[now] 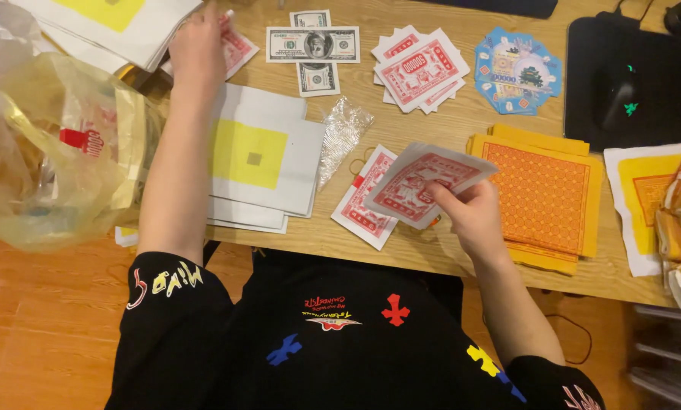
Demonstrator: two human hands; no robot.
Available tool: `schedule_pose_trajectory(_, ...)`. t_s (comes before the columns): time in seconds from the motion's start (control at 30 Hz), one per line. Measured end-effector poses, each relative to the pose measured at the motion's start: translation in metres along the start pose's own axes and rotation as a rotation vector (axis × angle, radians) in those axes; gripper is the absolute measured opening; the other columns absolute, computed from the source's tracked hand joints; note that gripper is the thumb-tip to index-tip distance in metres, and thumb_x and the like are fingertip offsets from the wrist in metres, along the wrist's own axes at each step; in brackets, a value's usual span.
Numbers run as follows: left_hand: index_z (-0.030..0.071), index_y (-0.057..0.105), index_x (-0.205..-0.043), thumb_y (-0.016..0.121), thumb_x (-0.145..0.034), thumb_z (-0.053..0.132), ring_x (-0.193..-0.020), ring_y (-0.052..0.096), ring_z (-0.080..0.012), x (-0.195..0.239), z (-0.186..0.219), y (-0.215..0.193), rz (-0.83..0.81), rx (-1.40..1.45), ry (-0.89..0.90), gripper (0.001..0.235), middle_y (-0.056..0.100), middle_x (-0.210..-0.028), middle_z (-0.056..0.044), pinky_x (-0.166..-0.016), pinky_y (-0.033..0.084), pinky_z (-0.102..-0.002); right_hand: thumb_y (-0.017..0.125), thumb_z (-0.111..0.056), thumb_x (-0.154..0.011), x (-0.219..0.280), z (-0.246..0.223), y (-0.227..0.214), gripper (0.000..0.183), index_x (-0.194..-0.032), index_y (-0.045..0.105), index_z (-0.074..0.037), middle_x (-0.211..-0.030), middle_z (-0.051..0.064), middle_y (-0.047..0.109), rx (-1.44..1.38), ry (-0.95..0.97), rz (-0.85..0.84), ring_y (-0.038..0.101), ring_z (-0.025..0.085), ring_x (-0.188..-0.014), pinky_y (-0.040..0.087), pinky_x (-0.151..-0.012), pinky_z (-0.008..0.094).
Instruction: The person sorts and stacks various denominations of paper money on a wooden desk. They handle red, yellow, and blue bills, aligning them into neat piles and occasionally using rubber bands to bundle them. The person also moves white paper sheets with yellow squares and a plastic bag containing additional bills.
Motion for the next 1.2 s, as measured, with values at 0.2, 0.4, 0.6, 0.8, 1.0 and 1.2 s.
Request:
schedule_pose_trajectory(0.2,0.010,0.063,-0.089,0.069,-0.079,0.002,-0.077,0.056,-0.0315,0.000,0.023,-0.059,0.561,0.308,0.034,0.014,0.062,-0.089,-0.008,-0.058,0.042,-0.044,0.070,-0.010,-0.085,-0.010,0.003,-0.004,0.017,-0.100,0.068,-0.002,-0.097,0.009,0.073,-0.054,0.021,0.059,0.068,0.014,-0.085,0.056,-0.079,0.028)
schedule_pose_trajectory(0.4,0.015,0.037,-0.068,0.067,-0.086,0.013,-0.061,0.032,-0.0082,0.030,0.089,-0.112,0.342,1.093,-0.330,0.035,0.038,-0.061,0.003,-0.055,0.026,-0.030,0.072,-0.007,-0.088,-0.028,-0.017,0.000,0.032,-0.118,0.060,-0.004,-0.104,0.005,0.067,-0.312,-0.178,0.112,0.064,0.012,-0.095,0.055,-0.091,0.032)
schedule_pose_trajectory(0.6,0.012,0.066,-0.083,0.053,-0.095,0.022,-0.074,0.076,-0.0138,0.082,0.209,-0.168,-0.311,1.543,-0.215,0.019,0.073,-0.079,-0.003,-0.056,0.064,-0.022,0.074,-0.007,-0.083,-0.032,-0.047,0.006,0.024,-0.102,0.062,0.000,-0.106,0.012,0.071,-0.338,-0.114,0.099,0.070,0.020,-0.093,0.062,-0.086,0.034)
schedule_pose_trajectory(0.8,0.012,0.070,-0.080,0.055,-0.087,0.045,-0.066,0.061,-0.0044,0.097,0.236,-0.185,-0.497,1.577,-0.191,0.037,0.070,-0.073,0.004,-0.059,0.046,-0.022,0.075,-0.017,-0.085,-0.027,-0.058,0.007,0.025,-0.104,0.064,-0.007,-0.105,0.006,0.071,-0.053,-0.209,0.071,0.067,0.012,-0.094,0.058,-0.086,0.029)
schedule_pose_trajectory(1.0,0.008,0.070,-0.083,0.049,-0.088,0.048,-0.066,0.067,-0.0092,0.091,0.235,-0.179,-0.492,1.700,-0.144,0.046,0.074,-0.078,-0.004,-0.058,0.052,-0.022,0.075,-0.015,-0.086,-0.030,-0.057,0.007,0.024,-0.104,0.063,-0.007,-0.102,0.006,0.070,-0.015,-0.184,0.079,0.067,0.013,-0.090,0.059,-0.082,0.027)
schedule_pose_trajectory(1.2,0.009,0.070,-0.083,0.046,-0.089,0.050,-0.072,0.063,-0.0061,0.083,0.230,-0.174,-0.433,1.663,-0.172,0.047,0.072,-0.081,0.001,-0.064,0.050,-0.022,0.062,-0.016,-0.095,-0.040,-0.048,-0.002,0.013,-0.105,0.060,-0.007,-0.102,0.004,0.067,0.048,-0.204,0.141,0.061,0.010,-0.092,0.052,-0.078,0.027)
Point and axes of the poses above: each hand's wrist, its own x-axis away from the middle knuckle, its own y-axis out of the palm, z = x × y, the point moved 1 cm from there along -x, towards the middle knuckle
